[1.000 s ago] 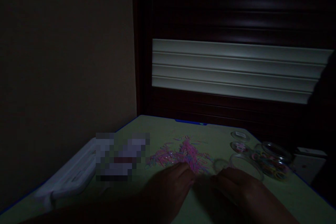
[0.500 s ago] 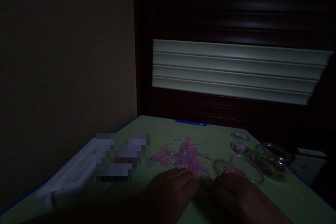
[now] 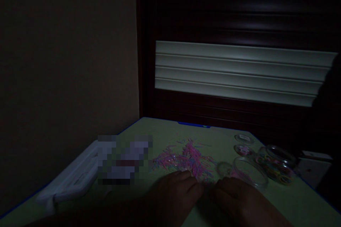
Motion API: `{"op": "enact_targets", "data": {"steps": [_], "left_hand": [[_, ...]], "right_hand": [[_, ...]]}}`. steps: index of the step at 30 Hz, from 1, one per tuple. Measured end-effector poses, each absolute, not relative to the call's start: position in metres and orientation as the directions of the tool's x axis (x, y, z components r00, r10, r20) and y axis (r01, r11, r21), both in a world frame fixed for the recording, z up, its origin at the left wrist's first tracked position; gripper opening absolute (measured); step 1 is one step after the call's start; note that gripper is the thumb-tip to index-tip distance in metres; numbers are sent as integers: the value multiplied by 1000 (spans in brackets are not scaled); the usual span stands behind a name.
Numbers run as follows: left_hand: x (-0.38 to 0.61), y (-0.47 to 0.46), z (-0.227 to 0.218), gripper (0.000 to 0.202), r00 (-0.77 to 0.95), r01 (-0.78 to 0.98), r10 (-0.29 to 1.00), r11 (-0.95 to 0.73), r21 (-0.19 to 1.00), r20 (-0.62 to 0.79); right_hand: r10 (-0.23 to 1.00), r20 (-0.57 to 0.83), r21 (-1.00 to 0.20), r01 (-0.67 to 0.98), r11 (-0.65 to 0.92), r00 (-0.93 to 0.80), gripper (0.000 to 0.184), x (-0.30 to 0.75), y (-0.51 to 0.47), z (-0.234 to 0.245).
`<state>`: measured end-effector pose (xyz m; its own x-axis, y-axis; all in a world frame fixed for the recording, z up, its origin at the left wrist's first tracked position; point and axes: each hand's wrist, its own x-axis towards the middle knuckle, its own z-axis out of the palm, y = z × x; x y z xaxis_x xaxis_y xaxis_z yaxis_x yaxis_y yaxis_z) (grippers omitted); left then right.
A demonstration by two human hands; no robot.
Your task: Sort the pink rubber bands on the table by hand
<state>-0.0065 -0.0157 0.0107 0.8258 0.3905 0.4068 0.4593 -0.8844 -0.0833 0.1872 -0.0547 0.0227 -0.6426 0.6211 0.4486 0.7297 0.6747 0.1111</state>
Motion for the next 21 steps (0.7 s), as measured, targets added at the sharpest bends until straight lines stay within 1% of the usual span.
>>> {"op": "enact_targets", "data": {"steps": [3,6,8,10,11,12,15,18,21], "left_hand": [[-6,-15,8,9,841,444,383,-892,-83,382],[-7,-14,6,10,857,423,366,-902,-90,361],[-7,-13,7,9,860,423,363,-900,-102,357],[-7,-13,9,7,861,428,368,-897,-109,350],[-7,-13,11,8,866,424,367,-899,-109,341],[-7,-14,12,8,872,416,362,-903,-110,328],[-7,-14,16,8,885,409,364,-905,-113,289],[-8,-15,17,8,878,429,385,-897,-108,284],[-8,-15,15,10,871,441,398,-892,-101,288]], "right_hand": [[643,438,116,748,653,-629,31,190,-54,24],[656,477,123,783,609,-585,33,198,-55,32],[674,498,172,824,540,-546,34,205,-56,39],[649,546,251,843,476,-530,40,213,-58,46],[667,534,287,854,435,-519,42,216,-59,49],[654,569,315,867,387,-499,42,220,-61,51],[679,583,385,888,252,-445,43,227,-63,55],[695,602,417,897,146,-392,43,232,-63,54],[702,615,421,902,94,-360,43,234,-62,52]]}}
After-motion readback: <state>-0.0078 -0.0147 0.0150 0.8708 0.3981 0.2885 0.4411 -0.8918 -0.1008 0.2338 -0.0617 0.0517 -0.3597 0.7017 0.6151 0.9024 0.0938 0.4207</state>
